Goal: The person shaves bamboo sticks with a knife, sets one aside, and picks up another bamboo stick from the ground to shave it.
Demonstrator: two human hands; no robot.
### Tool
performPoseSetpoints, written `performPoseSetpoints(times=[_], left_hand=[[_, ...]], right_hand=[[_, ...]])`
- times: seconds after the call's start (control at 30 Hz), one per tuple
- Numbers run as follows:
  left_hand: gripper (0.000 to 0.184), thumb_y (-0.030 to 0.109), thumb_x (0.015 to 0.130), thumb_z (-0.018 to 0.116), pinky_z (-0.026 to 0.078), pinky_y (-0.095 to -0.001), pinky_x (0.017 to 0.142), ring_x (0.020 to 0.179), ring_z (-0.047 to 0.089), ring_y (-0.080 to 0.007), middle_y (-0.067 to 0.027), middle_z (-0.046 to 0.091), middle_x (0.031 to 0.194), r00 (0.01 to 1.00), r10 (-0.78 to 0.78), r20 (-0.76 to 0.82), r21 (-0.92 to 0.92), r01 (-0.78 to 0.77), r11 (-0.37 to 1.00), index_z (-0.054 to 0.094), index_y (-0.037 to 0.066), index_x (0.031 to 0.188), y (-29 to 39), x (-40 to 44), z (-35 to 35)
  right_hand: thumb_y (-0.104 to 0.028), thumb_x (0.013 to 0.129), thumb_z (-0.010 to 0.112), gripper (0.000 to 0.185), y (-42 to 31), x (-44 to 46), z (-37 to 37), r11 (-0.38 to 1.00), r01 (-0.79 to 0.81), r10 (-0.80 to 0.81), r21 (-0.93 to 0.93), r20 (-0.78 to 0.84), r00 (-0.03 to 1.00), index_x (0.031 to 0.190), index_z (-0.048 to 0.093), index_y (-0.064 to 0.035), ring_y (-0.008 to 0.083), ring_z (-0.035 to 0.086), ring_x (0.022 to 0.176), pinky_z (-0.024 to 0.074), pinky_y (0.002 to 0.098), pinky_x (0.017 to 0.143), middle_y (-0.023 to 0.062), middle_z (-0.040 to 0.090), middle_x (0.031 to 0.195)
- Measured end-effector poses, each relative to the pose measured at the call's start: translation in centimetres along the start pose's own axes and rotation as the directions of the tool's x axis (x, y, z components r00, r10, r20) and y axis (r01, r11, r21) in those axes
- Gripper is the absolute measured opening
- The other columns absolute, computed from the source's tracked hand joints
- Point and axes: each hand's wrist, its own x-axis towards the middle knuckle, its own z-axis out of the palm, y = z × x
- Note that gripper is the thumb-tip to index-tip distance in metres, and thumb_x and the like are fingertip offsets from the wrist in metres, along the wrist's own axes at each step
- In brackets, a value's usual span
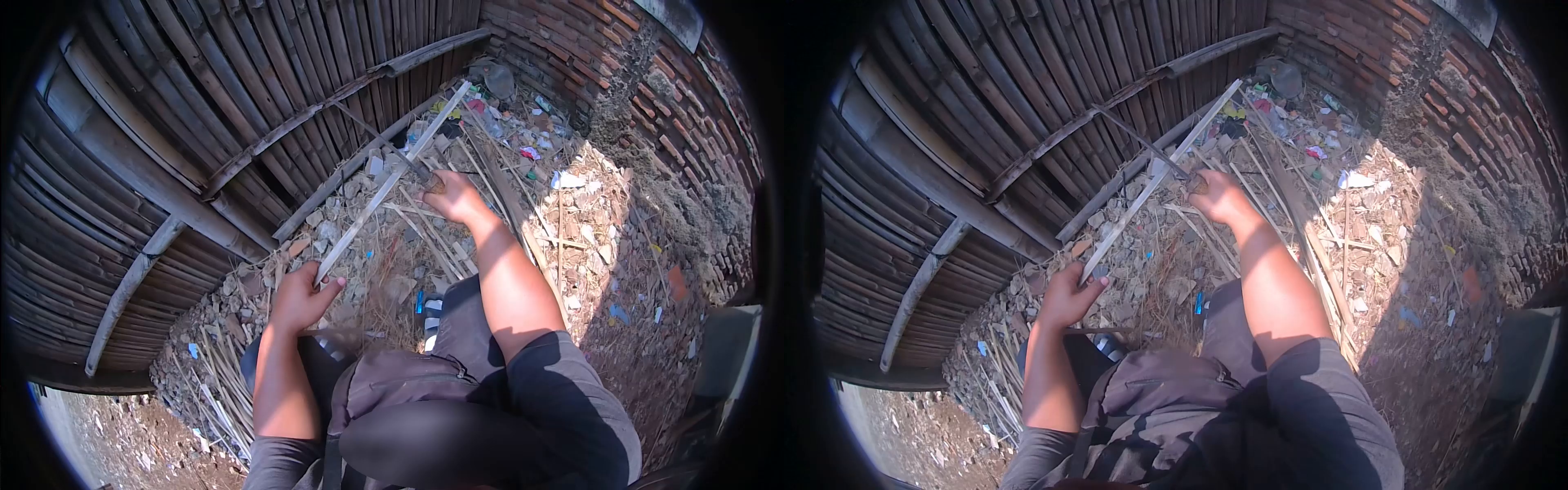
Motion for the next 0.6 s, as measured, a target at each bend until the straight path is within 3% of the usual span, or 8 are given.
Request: performPoseSetpoints(times=[0.07,0.17,0.2,0.3,0.33,0.43,0.6], left_hand=[[0.048,0.047,0.089,0.080,0.049,-0.0383,0.062,0.063,0.060,-0.0220,-0.0104,0.062,0.068,1.000,0.012,0.018,0.057,-0.013,0.998,0.066,0.001,0.092,-0.5,0.1,0.2],[0.047,0.046,0.089,0.080,0.048,-0.0379,0.062,0.063,0.059,-0.0208,-0.0098,0.062,0.068,1.000,-0.018,0.009,-0.022,0.018,1.000,0.067,0.001,0.092,-0.2,0.1,0.5],[0.047,0.046,0.089,0.080,0.048,-0.0377,0.062,0.063,0.059,-0.0204,-0.0097,0.062,0.068,1.000,-0.015,-0.001,-0.043,0.015,0.999,0.067,0.001,0.092,-0.3,0.2,0.7],[0.045,0.045,0.090,0.080,0.048,-0.0374,0.062,0.063,0.057,-0.0194,-0.0094,0.062,0.067,1.000,-0.006,-0.028,-0.076,0.004,0.997,0.067,0.002,0.091,-1.0,0.5,1.0],[0.045,0.044,0.090,0.080,0.047,-0.0374,0.062,0.063,0.057,-0.0192,-0.0093,0.062,0.067,0.999,-0.002,-0.033,-0.077,0.000,0.997,0.067,0.001,0.091,-1.2,0.5,1.2],[0.045,0.044,0.090,0.080,0.047,-0.0380,0.062,0.062,0.057,-0.0200,-0.0097,0.062,0.067,0.999,-0.028,-0.019,-0.049,0.027,0.998,0.067,0.001,0.091,-0.8,0.2,0.6],[0.046,0.045,0.090,0.079,0.048,-0.0389,0.063,0.063,0.060,-0.0228,-0.0106,0.062,0.067,1.000,0.019,-0.018,-0.020,-0.019,1.000,0.067,0.001,0.091,0.0,0.7,0.7]], right_hand=[[-0.037,0.082,0.081,0.061,1.5,-0.1,0.4,0.997,-0.041,0.043,0.061,-0.036,0.998,0.129,0.068,0.0015,0.0419,0.069,0.113,0.0530,0.0440,0.101,0.0276,0.071,0.120],[-0.036,0.083,0.081,0.060,-1.3,-0.9,-0.7,0.989,-0.083,0.067,0.125,0.124,0.990,0.128,0.069,0.0008,0.0427,0.069,0.111,0.0540,0.0443,0.099,0.0274,0.072,0.117],[-0.034,0.082,0.080,0.056,-1.8,-1.2,0.1,0.995,0.101,-0.101,0.012,-0.012,0.995,0.127,0.070,-0.0014,0.0435,0.070,0.109,0.0550,0.0461,0.097,0.0261,0.073,0.115],[-0.031,0.081,0.079,0.053,-3.6,-1.8,1.0,0.982,0.165,-0.147,-0.094,0.179,0.973,0.125,0.071,-0.0027,0.0435,0.069,0.109,0.0551,0.0489,0.097,0.0249,0.074,0.112],[-0.030,0.079,0.079,0.047,-3.4,-1.8,2.4,0.946,0.297,-0.280,-0.128,0.138,0.950,0.119,0.073,-0.0062,0.0435,0.070,0.105,0.0558,0.0507,0.095,0.0232,0.074,0.107],[-0.031,0.079,0.079,0.041,-6.1,-2.6,1.5,0.959,0.248,-0.192,-0.135,0.332,0.923,0.114,0.074,-0.0107,0.0427,0.070,0.102,0.0567,0.0511,0.091,0.0215,0.074,0.102],[-0.031,0.078,0.080,0.038,-5.1,-1.4,1.6,0.963,0.239,-0.182,-0.121,0.360,0.915,0.109,0.074,-0.0095,0.0430,0.071,0.099,0.0567,0.0509,0.088,0.0212,0.074,0.100]])
